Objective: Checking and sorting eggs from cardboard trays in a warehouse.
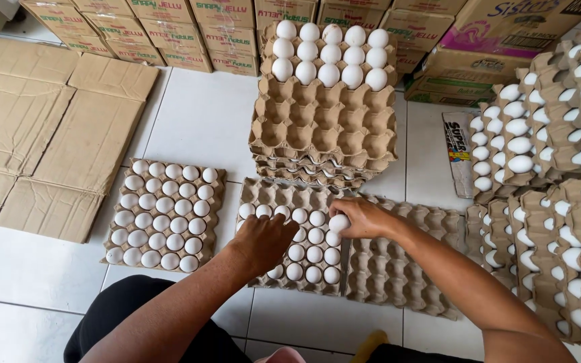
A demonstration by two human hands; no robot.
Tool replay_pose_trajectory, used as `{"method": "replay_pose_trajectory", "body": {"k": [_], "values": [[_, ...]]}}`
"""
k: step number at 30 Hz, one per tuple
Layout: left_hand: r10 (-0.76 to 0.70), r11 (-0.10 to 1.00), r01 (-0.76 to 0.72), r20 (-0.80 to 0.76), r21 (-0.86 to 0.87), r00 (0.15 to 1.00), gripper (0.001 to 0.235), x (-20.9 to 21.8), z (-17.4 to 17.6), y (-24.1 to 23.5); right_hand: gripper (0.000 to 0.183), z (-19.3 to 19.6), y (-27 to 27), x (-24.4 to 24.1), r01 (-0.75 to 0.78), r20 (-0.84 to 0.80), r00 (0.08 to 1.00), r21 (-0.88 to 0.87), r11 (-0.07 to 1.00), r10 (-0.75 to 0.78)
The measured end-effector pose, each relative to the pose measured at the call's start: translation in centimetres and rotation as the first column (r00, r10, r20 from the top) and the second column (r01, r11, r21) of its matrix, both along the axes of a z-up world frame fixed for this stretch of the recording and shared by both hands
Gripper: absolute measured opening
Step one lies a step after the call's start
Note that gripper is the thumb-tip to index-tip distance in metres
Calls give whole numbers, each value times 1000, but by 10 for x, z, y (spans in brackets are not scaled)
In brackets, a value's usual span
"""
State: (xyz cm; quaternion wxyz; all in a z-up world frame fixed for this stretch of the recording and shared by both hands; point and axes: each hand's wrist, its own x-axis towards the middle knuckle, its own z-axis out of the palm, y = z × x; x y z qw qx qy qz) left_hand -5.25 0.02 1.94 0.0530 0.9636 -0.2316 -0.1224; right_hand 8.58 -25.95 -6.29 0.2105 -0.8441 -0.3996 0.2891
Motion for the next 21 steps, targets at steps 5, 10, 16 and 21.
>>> {"method": "replay_pose_trajectory", "body": {"k": [5,10,16,21], "values": [[-8,999,11,-66,50,998,35,-5,-6,2,49,-125,-10,19,100,73,993,-35,994,-97],[-70,996,71,38,-48,997,47,2,4,3,58,-162,4,23,170,145,976,-58,984,-160],[-34,993,54,-183,105,983,66,10,6,2,62,-119,21,6,293,105,956,-267,918,-275],[-21,996,39,-205,83,979,71,10,10,-4,60,-118,25,1,295,135,953,-216,931,-271]]}}
